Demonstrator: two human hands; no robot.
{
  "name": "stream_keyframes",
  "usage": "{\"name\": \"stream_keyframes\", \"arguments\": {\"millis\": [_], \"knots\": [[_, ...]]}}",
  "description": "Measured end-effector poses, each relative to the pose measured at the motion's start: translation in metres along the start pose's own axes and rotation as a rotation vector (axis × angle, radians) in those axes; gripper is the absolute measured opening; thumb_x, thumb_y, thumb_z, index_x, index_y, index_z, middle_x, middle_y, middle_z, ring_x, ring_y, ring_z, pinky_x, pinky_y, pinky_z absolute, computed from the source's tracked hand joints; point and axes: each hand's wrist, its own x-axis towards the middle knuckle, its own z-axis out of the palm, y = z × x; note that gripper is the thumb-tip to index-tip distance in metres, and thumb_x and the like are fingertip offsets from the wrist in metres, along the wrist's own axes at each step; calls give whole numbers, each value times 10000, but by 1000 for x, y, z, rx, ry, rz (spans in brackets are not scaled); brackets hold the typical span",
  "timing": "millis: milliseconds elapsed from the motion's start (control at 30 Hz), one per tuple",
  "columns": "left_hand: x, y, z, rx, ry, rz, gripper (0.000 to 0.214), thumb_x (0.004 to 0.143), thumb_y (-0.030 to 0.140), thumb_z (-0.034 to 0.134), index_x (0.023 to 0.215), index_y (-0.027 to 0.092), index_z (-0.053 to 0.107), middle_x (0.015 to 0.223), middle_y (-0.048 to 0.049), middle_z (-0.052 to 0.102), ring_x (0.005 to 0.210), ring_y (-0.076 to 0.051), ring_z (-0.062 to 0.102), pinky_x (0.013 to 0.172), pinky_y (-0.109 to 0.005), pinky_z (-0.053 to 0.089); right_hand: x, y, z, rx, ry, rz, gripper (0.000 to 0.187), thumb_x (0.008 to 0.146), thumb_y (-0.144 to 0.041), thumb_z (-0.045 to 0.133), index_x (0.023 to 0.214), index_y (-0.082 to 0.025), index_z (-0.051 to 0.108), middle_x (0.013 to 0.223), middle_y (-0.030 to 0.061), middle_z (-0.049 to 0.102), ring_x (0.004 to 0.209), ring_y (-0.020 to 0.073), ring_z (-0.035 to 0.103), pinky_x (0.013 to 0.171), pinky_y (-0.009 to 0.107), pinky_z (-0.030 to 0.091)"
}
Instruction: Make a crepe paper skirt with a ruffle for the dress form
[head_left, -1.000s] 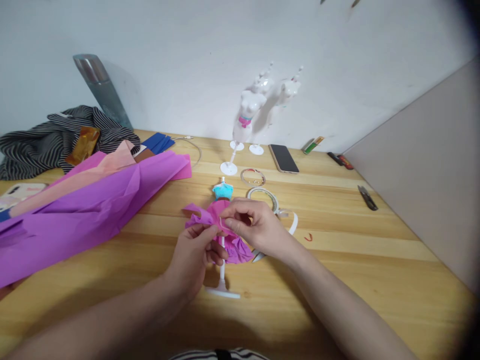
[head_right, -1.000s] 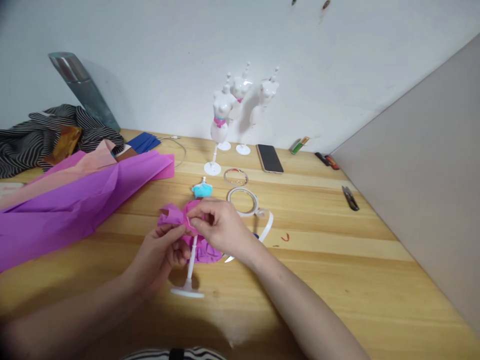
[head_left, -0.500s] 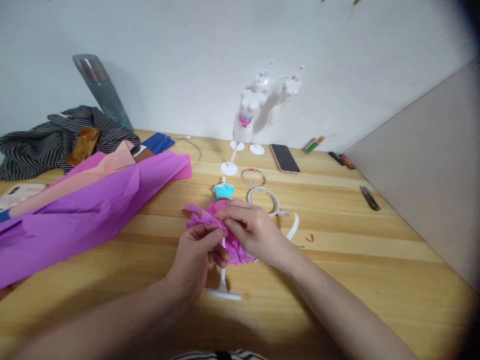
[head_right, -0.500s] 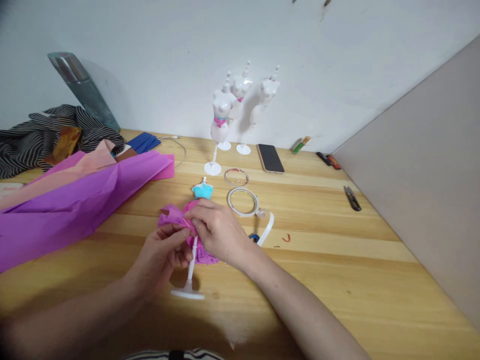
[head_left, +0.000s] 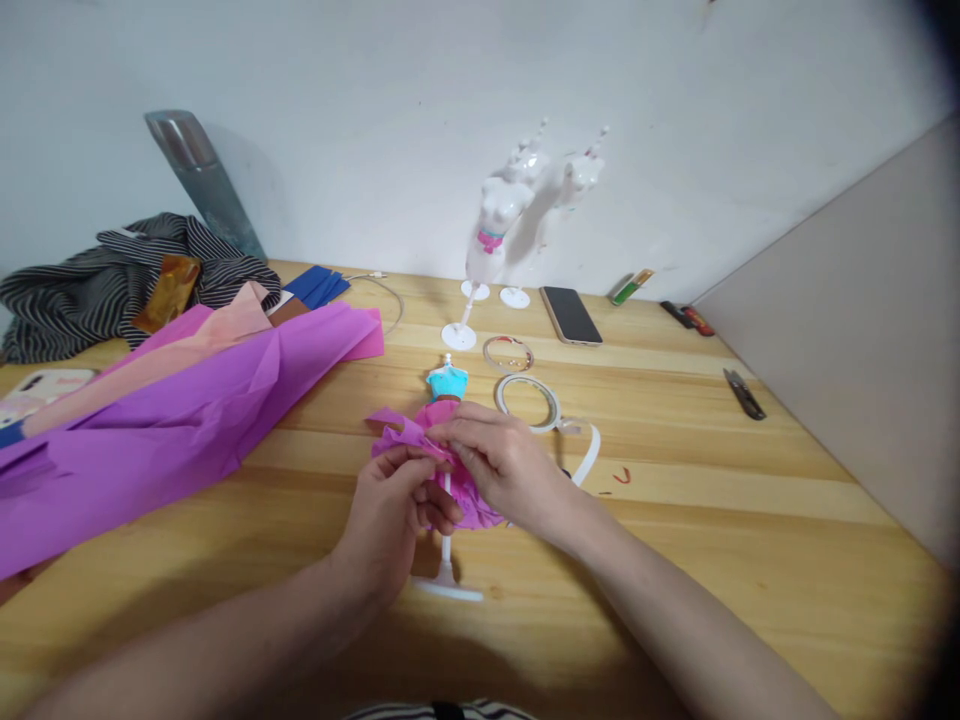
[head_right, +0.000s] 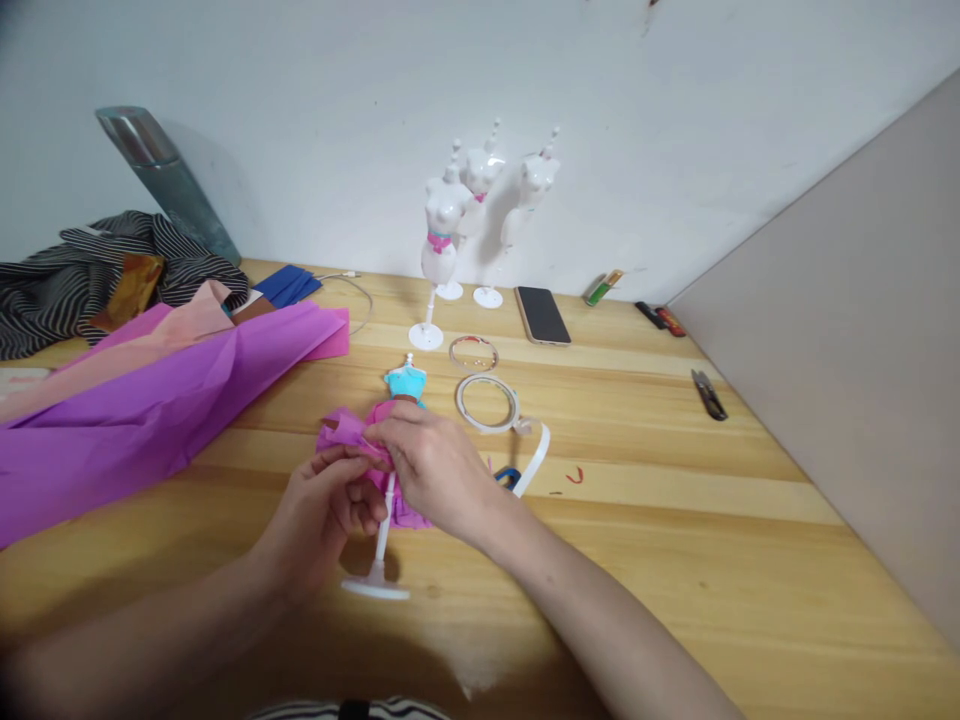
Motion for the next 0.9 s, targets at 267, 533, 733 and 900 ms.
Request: {"name": "stream_keyframes", "arguments": {"millis": [267,533,733,900], "knots": [[2,-1,2,54,-9,-9,350,500,365,808,614,138,568,391,-14,585,340,-101,515,359,-178,379,1,-3,3,49,15,100,196,820,-40,512,867,-161,660,860,57,649,793,156,594,692,265,457],[2,-2,0,85,-3,2,347,496,370,805,606,138,572,388,-32,602,312,-89,491,355,-170,368,5,6,2,394,20,364,107,759,-149,552,652,-159,550,596,-30,524,550,91,455,519,208,352],[3,-3,-1,73,-8,6,329,518,356,803,616,129,586,400,-33,609,321,-86,496,353,-168,385,6,10,-8,578,-22,402,122,732,-248,552,651,-160,531,570,-35,483,527,88,419,505,218,338],[4,-4,-2,64,-16,9,344,512,360,814,616,137,574,398,-25,606,331,-89,506,352,-165,394,5,9,-11,600,-73,422,126,726,-256,554,649,-158,532,576,-38,462,529,82,389,508,220,319]]}}
